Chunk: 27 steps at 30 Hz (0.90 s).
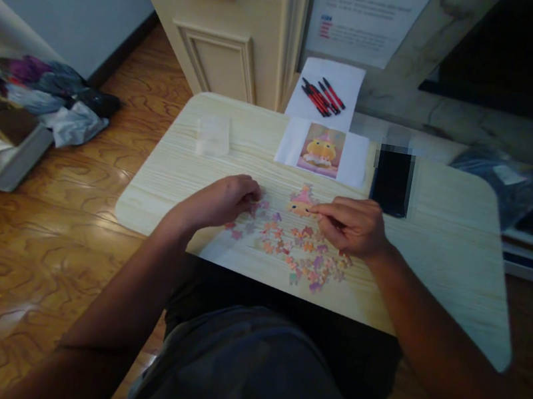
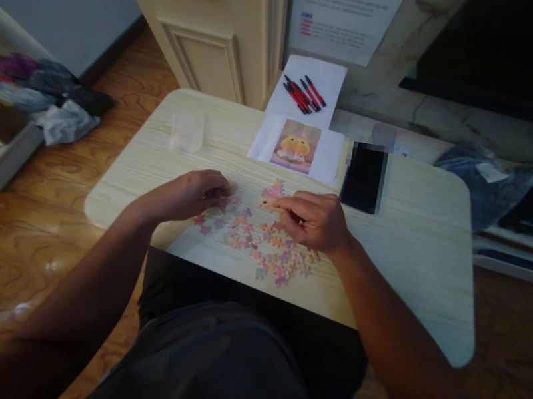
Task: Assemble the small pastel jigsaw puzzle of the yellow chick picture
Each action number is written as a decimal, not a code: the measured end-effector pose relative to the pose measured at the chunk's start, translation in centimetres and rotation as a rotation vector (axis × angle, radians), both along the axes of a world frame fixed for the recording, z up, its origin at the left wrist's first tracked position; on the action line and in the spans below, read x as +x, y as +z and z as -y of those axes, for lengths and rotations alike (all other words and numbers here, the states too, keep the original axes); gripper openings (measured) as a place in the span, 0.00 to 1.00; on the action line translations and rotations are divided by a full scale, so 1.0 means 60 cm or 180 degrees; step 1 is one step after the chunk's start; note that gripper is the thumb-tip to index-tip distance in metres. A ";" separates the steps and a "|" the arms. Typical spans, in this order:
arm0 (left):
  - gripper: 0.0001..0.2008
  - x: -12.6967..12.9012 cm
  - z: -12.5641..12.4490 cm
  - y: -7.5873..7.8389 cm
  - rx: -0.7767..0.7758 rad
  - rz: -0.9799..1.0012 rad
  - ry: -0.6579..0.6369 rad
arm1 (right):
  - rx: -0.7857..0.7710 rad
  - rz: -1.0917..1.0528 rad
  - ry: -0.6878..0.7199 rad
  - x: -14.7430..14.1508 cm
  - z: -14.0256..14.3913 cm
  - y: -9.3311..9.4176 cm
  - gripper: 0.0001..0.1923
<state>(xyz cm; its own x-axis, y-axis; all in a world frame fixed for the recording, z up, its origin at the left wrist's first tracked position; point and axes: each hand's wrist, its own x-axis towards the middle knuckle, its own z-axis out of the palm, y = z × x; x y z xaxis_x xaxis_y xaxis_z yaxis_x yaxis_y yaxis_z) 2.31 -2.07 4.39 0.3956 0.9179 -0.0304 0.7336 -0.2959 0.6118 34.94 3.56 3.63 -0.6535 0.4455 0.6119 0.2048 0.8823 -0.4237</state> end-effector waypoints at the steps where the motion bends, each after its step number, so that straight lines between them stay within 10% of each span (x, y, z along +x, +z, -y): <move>1: 0.05 -0.001 0.000 0.000 -0.0010 -0.0035 -0.0009 | 0.0011 -0.0007 -0.0033 0.001 0.000 0.000 0.11; 13: 0.03 -0.018 0.008 0.006 0.0088 -0.0371 -0.0181 | -0.0307 -0.0373 -0.0643 0.008 0.000 -0.005 0.13; 27: 0.04 0.029 0.023 0.021 0.0814 0.0306 -0.0324 | -0.0928 -0.0193 -0.0268 0.001 -0.003 -0.004 0.11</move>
<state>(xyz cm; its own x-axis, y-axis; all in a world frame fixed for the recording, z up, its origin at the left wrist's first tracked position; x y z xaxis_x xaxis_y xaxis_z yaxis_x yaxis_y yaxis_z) 4.05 -3.44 5.66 0.4760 0.8464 0.2390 0.6345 -0.5186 0.5731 35.02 3.74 3.41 -0.5730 0.6592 0.4870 0.2387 0.7027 -0.6703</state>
